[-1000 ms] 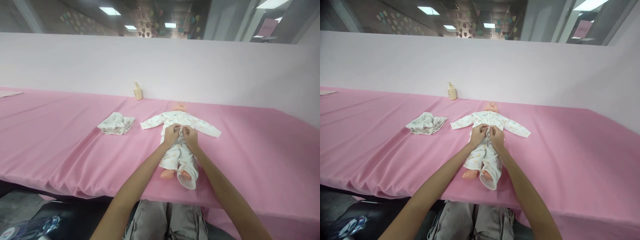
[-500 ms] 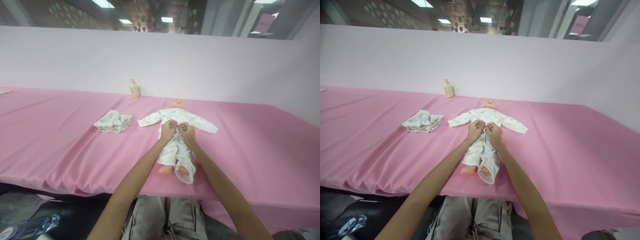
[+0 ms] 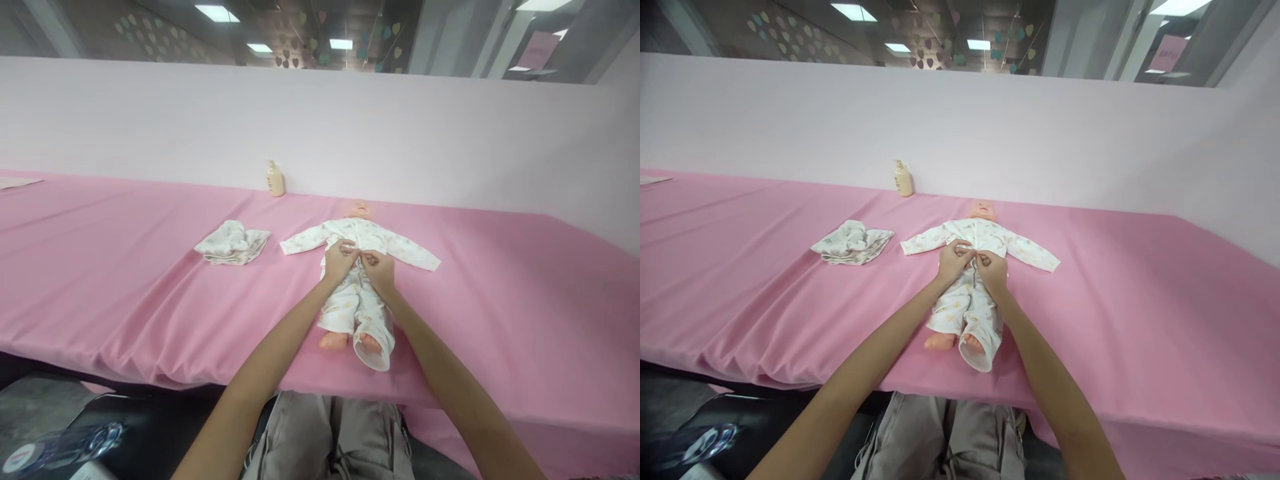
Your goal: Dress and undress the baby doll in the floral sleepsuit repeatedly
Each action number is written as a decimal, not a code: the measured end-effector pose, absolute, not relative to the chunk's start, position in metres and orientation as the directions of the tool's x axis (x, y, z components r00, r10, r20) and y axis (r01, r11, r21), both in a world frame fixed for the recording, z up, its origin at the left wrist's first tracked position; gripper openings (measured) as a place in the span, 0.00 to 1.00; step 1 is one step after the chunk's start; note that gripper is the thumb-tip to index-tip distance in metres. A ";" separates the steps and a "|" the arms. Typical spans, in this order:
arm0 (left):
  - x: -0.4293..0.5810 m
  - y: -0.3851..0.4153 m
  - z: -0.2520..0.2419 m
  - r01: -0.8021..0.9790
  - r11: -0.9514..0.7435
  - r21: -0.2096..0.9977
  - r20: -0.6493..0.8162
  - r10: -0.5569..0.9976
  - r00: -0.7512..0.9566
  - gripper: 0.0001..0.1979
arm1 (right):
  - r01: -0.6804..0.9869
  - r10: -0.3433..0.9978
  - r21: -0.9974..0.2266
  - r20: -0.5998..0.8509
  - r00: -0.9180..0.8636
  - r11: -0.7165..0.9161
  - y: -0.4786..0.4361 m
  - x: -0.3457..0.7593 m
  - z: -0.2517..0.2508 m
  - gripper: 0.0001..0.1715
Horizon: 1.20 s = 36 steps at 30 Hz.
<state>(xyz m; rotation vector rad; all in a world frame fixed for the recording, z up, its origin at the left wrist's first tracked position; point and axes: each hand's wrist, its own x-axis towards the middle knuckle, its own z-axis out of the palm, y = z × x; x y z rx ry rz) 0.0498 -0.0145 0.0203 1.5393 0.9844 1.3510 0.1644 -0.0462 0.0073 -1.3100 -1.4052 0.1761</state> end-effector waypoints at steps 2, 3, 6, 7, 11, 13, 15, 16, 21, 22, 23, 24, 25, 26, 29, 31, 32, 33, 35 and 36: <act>0.049 -0.015 0.022 0.042 -0.345 0.938 0.339 0.935 0.107 0.11 | 0.596 0.748 -0.711 0.611 0.260 0.373 -0.047 0.165 0.008 0.15; 0.049 -0.016 0.023 0.046 -0.345 0.938 0.338 0.935 0.108 0.10 | 0.607 0.742 -0.699 0.621 0.254 0.377 -0.048 0.165 0.009 0.15; 0.049 -0.016 0.023 0.051 -0.332 0.942 0.326 0.939 0.110 0.11 | 0.629 0.733 -0.677 0.636 0.241 0.382 -0.047 0.165 0.009 0.15; 0.049 -0.016 0.023 0.054 -0.331 0.942 0.324 0.940 0.109 0.11 | 0.629 0.736 -0.678 0.633 0.239 0.379 -0.047 0.166 0.009 0.15; 0.048 -0.016 0.022 0.084 -0.360 0.929 0.349 0.930 0.117 0.11 | 0.606 0.749 -0.701 0.615 0.247 0.376 -0.045 0.167 0.006 0.15; 0.048 -0.016 0.021 0.111 -0.386 0.916 0.372 0.920 0.126 0.10 | 0.590 0.750 -0.706 0.617 0.240 0.391 -0.045 0.168 0.006 0.15; 0.049 -0.015 0.019 0.154 -0.415 0.896 0.401 0.909 0.119 0.10 | 0.580 0.751 -0.707 0.619 0.230 0.405 -0.045 0.168 0.006 0.16; 0.049 -0.014 0.018 0.177 -0.430 0.885 0.417 0.903 0.108 0.10 | 0.577 0.752 -0.707 0.619 0.226 0.409 -0.046 0.168 0.007 0.16; 0.051 -0.012 0.016 0.216 -0.472 0.855 0.466 0.881 0.080 0.11 | 0.548 0.776 -0.745 0.579 0.249 0.380 -0.044 0.166 0.010 0.15; 0.051 -0.012 0.016 0.208 -0.471 0.857 0.465 0.882 0.084 0.11 | 0.540 0.790 -0.761 0.556 0.259 0.359 -0.044 0.165 0.011 0.14; 0.051 -0.012 0.016 0.198 -0.468 0.861 0.460 0.884 0.088 0.12 | 0.533 0.805 -0.777 0.530 0.266 0.335 -0.043 0.164 0.011 0.14; 0.051 -0.012 0.016 0.184 -0.462 0.868 0.453 0.887 0.090 0.12 | 0.526 0.820 -0.791 0.504 0.270 0.313 -0.043 0.164 0.012 0.14; 0.051 -0.012 0.016 0.170 -0.455 0.874 0.446 0.890 0.092 0.12 | 0.521 0.833 -0.803 0.481 0.275 0.291 -0.042 0.163 0.013 0.14; 0.051 -0.012 0.016 0.152 -0.449 0.880 0.440 0.893 0.094 0.12 | 0.518 0.841 -0.811 0.462 0.282 0.272 -0.042 0.162 0.013 0.13; 0.051 -0.011 0.015 0.089 -0.419 0.904 0.412 0.907 0.091 0.12 | 0.522 0.847 -0.823 0.430 0.312 0.225 -0.041 0.161 0.014 0.12; 0.051 -0.009 0.014 0.036 -0.380 0.924 0.376 0.922 0.088 0.13 | 0.536 0.853 -0.822 0.410 0.323 0.193 -0.040 0.161 0.015 0.12; 0.051 -0.008 0.013 0.005 -0.354 0.935 0.352 0.932 0.089 0.13 | 0.548 0.858 -0.819 0.397 0.325 0.171 -0.040 0.160 0.015 0.12; 0.051 -0.007 0.012 -0.025 -0.327 0.945 0.328 0.940 0.092 0.14 | 0.565 0.864 -0.812 0.382 0.327 0.146 -0.040 0.160 0.016 0.11; 0.051 -0.005 0.011 -0.076 -0.279 0.957 0.285 0.954 0.095 0.14 | 0.610 0.870 -0.787 0.363 0.334 0.094 -0.040 0.159 0.018 0.11; 0.051 -0.004 0.011 -0.094 -0.263 0.960 0.271 0.958 0.095 0.13 | 0.632 0.872 -0.771 0.358 0.335 0.073 -0.040 0.158 0.019 0.11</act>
